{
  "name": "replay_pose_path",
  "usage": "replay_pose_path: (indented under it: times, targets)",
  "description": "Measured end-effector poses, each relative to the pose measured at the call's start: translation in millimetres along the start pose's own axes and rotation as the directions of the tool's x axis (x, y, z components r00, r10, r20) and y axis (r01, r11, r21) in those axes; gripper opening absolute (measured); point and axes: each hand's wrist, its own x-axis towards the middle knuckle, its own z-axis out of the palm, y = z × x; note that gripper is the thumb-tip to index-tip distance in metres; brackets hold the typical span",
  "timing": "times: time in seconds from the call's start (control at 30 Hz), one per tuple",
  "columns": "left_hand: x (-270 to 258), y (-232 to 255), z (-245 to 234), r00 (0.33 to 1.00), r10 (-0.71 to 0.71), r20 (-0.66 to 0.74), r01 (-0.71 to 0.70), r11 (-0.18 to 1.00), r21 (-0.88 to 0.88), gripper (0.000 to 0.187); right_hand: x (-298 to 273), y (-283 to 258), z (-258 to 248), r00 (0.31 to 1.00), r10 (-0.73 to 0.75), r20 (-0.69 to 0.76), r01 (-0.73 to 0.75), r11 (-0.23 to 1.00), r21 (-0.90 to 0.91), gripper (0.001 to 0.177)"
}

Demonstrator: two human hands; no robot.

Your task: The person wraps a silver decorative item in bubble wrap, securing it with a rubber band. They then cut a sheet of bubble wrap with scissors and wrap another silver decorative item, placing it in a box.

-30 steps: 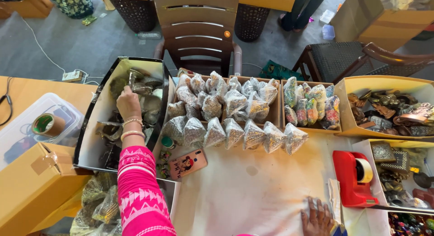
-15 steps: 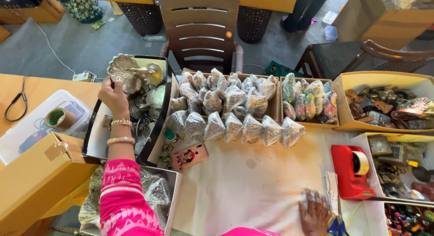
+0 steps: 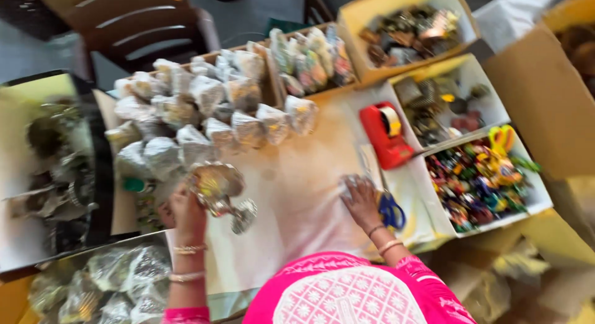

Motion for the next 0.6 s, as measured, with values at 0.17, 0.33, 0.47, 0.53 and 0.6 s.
replay_pose_path:
  times: [0.17, 0.33, 0.47, 0.53, 0.6]
  targets:
    - [-62.0, -70.0, 93.3, 0.958, -0.273, 0.087, 0.287, 0.908, -0.305, 0.034, 1.5, 15.2, -62.0, 0.988, 0.119, 0.095, -0.115, 0.992, -0.043, 0.063]
    - [-76.7, -65.4, 149.7, 0.882, -0.447, 0.146, 0.46, 0.757, -0.464, 0.037, -14.2, 59.4, -51.0, 0.983, 0.135, 0.123, -0.135, 0.991, -0.008, 0.063]
    - [-67.2, -61.7, 180.3, 0.851, -0.471, 0.23, 0.524, 0.761, -0.381, 0.031, 16.0, 72.1, -39.3, 0.977, 0.163, 0.135, -0.175, 0.981, 0.084, 0.009]
    - [-60.6, -75.2, 187.7, 0.855, -0.463, 0.235, 0.519, 0.757, -0.397, 0.03, 42.9, 55.2, -61.8, 0.981, 0.158, 0.109, -0.178, 0.963, 0.202, 0.007]
    - [-54.9, -103.0, 186.4, 0.89, -0.357, 0.285, 0.451, 0.788, -0.42, 0.021, 64.1, 27.3, -98.8, 0.925, 0.248, 0.289, -0.378, 0.513, 0.771, 0.006]
